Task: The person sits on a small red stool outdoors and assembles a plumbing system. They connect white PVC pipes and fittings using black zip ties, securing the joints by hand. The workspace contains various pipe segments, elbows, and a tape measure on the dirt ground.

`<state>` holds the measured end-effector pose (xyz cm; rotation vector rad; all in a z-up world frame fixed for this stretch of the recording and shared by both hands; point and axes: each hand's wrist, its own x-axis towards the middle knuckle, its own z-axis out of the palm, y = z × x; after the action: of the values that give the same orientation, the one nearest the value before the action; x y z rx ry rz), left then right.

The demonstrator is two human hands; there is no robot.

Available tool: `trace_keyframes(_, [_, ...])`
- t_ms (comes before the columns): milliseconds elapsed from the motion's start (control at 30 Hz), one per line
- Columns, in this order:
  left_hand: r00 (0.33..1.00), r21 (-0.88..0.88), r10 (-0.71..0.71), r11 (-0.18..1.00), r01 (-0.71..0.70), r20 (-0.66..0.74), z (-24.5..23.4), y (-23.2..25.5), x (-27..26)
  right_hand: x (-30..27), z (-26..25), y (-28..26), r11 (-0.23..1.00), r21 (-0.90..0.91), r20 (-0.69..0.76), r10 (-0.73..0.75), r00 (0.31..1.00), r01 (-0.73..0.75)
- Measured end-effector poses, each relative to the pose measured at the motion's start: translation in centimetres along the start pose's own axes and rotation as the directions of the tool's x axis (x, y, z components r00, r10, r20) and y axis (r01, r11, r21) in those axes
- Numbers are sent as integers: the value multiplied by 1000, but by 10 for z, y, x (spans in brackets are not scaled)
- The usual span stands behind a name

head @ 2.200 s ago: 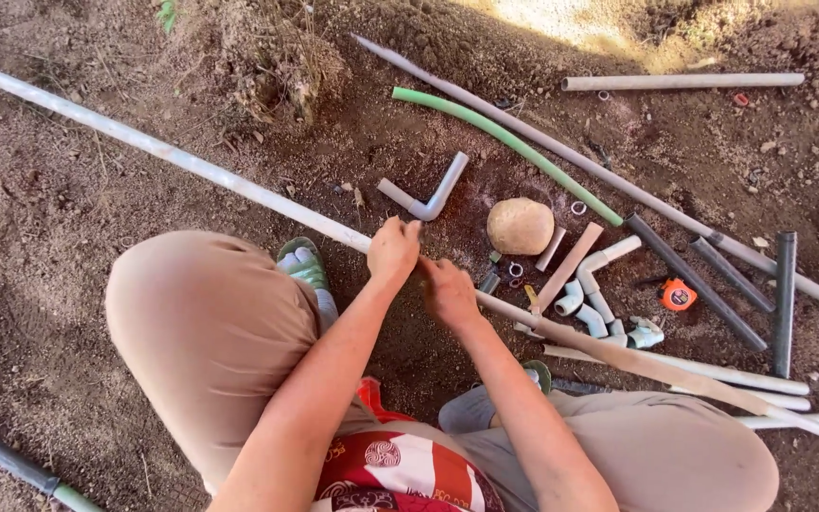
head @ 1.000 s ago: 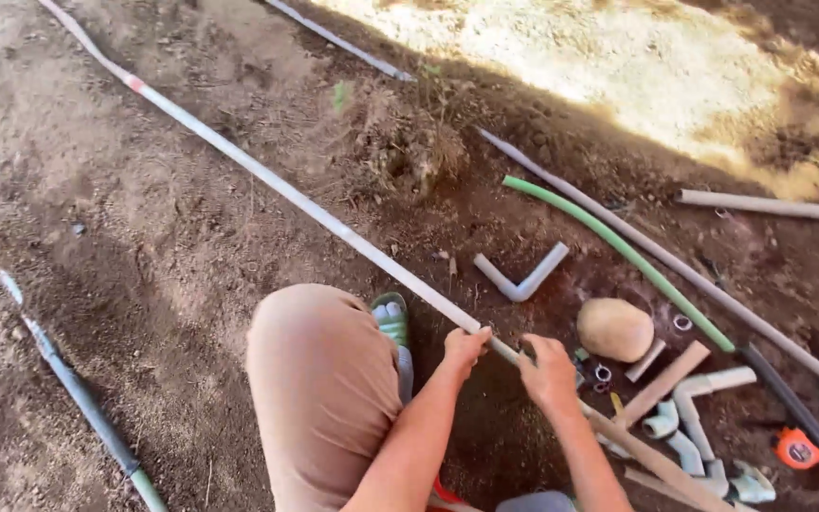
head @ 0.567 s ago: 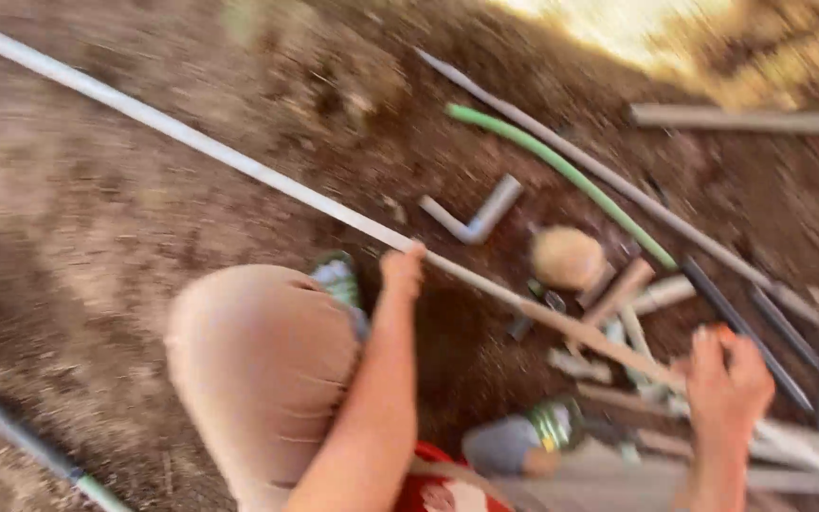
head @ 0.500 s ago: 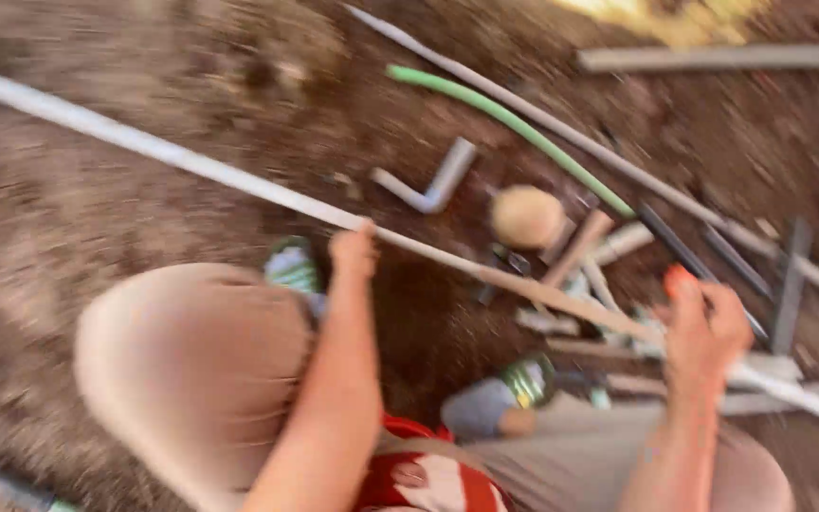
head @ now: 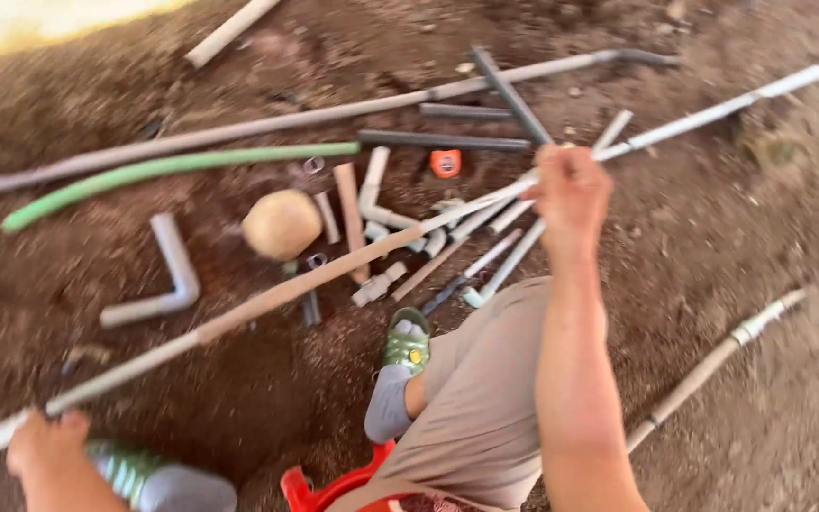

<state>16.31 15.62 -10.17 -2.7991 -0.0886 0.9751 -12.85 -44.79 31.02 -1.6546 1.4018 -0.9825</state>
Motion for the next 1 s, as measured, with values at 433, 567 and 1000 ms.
trace_keyframes(433, [892,-859,-216,431,-278,-397,-115,27,-9,-134,66,-60,983,-165,879,110,464,79])
trace_keyframes(567, [698,-395,103,762,-514,-709,-183,25,-13,-185,81,-45,930,-151,984,173,-36,335])
trace_keyframes(1000, [462,-26,637,570,-821,-617,-309,100,-333,-186,91,-11,962,-184,983,180,38,203])
